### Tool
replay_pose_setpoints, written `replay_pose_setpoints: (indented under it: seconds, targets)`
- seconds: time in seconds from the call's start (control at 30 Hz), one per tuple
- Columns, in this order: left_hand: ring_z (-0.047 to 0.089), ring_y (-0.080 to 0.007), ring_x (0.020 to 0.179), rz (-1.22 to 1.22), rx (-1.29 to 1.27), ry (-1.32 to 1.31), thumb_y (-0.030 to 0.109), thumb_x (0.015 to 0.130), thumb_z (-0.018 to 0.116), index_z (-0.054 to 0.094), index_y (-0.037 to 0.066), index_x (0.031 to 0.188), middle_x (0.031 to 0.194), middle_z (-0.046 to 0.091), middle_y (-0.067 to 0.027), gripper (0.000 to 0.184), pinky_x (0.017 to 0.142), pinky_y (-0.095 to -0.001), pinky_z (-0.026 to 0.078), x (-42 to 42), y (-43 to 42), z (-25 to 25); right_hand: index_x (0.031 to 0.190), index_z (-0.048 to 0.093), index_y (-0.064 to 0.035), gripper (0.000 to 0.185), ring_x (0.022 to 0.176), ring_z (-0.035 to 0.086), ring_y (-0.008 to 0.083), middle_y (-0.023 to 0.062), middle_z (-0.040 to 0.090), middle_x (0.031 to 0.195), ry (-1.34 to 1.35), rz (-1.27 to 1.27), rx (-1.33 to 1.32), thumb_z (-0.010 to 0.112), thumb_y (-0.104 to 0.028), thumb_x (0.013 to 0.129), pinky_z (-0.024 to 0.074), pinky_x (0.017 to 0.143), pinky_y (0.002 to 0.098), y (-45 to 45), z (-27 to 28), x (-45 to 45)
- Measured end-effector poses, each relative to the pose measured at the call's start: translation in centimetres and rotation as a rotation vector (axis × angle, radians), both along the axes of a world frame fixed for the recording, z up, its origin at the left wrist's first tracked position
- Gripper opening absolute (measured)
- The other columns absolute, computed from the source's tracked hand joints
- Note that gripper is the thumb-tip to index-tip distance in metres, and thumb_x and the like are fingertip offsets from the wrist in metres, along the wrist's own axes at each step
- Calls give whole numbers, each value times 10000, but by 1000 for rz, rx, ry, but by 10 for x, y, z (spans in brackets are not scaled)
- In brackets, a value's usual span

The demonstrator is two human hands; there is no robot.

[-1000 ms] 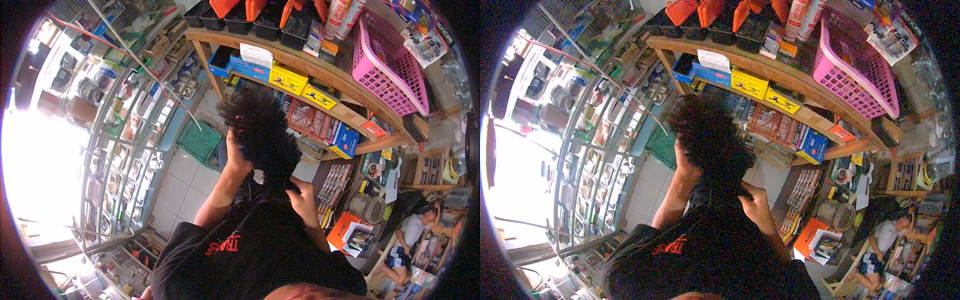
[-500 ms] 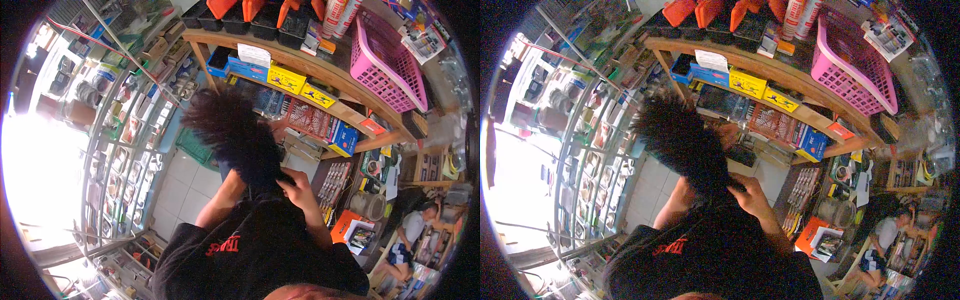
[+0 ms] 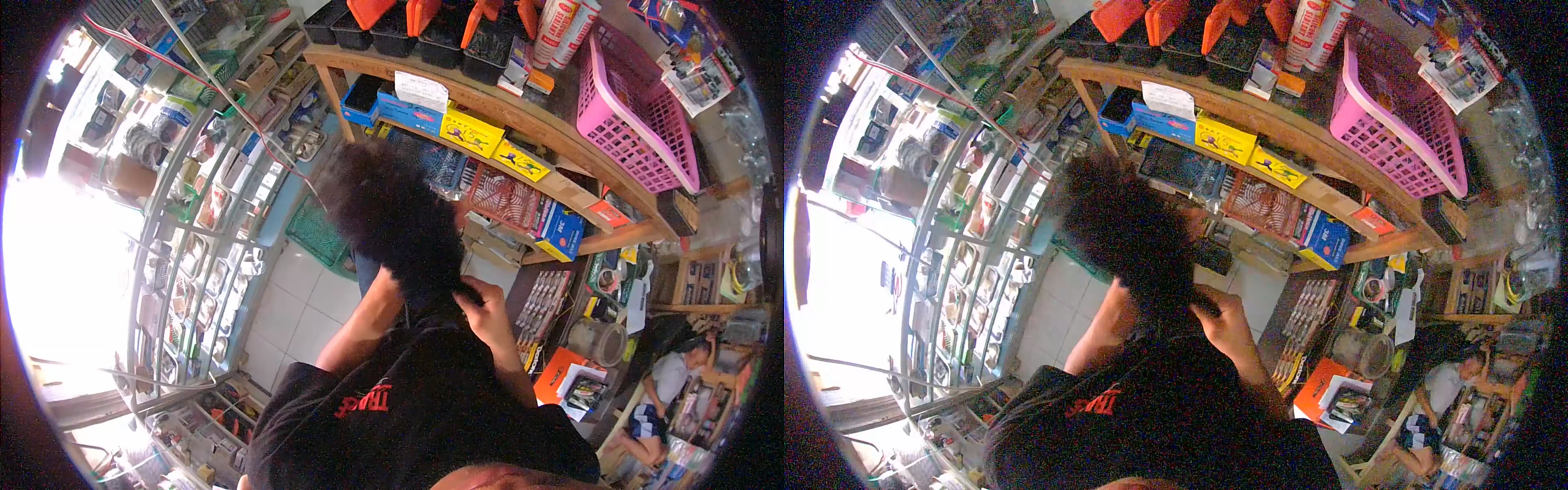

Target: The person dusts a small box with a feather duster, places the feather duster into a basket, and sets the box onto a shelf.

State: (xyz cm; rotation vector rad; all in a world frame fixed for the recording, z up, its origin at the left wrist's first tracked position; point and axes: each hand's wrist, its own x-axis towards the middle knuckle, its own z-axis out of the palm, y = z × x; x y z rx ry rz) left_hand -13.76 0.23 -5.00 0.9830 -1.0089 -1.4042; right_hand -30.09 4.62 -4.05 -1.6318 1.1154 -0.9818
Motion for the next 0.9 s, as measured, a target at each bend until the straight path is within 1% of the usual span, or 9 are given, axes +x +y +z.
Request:
replay_pose_setpoints:
  seconds: [0.1, 0.2, 0.3, 0.43, 0.47, 0.57, 0.7, 0.73, 0.9]
  targets:
    - [528, -236, 964, 44, 197, 1044, 220, 866, 526, 511, 27, 1145, 1061, 553, -95, 340, 892, -338, 411, -3, 6, 19, 988, 599, 27, 220, 832, 632, 215, 164, 657, 881, 51, -3, 298, 570, -37, 780, 471, 744, 306, 2, 12, -5]
    - [538, -234, 956, 148, -237, -376, 292, 876, 493, 550, 40, 1046, 1021, 571, -101, 309, 886, -326, 412, 0, 1, -1, 980, 593, 44, 217, 710, 574, 153, 114, 621, 796, 12, 37, 163, 593, -61, 790, 439, 628, 276, 2, -9, -9]
    - [534, -199, 908, 261, 348, 929, 291, 897, 457, 571, 62, 926, 935, 587, -76, 257, 831, -311, 415, 0, -18, 8, 951, 588, 66, 213, 508, 465, 58, 28, 554, 648, -38, -255, 41, 613, -82, 798, 377, 422, 232, 1, -27, -7]
    - [525, -171, 838, 237, 268, 951, 295, 910, 423, 569, 69, 839, 904, 589, -45, 279, 755, -300, 413, -3, -19, 33, 964, 591, 59, 235, 636, 552, 133, 102, 618, 782, -123, -315, 99, 580, -39, 751, 440, 588, 268, 3, -22, -16]
    - [535, -214, 968, 108, 160, 1161, 295, 919, 379, 581, 45, 942, 1057, 590, -102, 322, 877, -326, 411, 16, -26, -26, 991, 592, 49, 267, 713, 592, 180, 139, 631, 825, -32, -181, 52, 573, -40, 740, 449, 659, 288, 6, -27, -28]
    - [462, -247, 1151, 238, -116, 338, 335, 912, 361, 519, 18, 1177, 1167, 556, -128, 443, 1024, -363, 314, 2, -31, 6, 1002, 602, 22, 297, 821, 642, 254, 186, 648, 888, 43, 94, -57, 562, -21, 711, 468, 739, 309, 14, -3, -27]
    - [372, -270, 1247, -73, -168, 1172, 401, 928, 270, 364, -5, 1311, 1332, 405, -171, 565, 1078, -395, 234, 24, -26, 16, 997, 595, 33, 277, 830, 643, 251, 191, 649, 894, 79, 142, 97, 574, 4, 722, 471, 744, 310, 28, -20, -38]
    - [366, -279, 1254, 57, 129, 1050, 430, 920, 248, 368, -24, 1298, 1341, 394, -178, 603, 1079, -407, 226, 33, -34, 8, 999, 593, 34, 276, 828, 643, 250, 191, 650, 894, 96, 161, 126, 577, 7, 724, 472, 743, 308, 29, -20, -40]
    - [382, -303, 1236, 118, 110, 1032, 403, 922, 260, 480, -33, 1203, 1275, 469, -184, 564, 1073, -415, 224, 29, -32, 13, 987, 596, 38, 261, 813, 630, 208, 179, 653, 874, 63, 60, 164, 583, 1, 729, 471, 737, 303, 34, -21, -40]
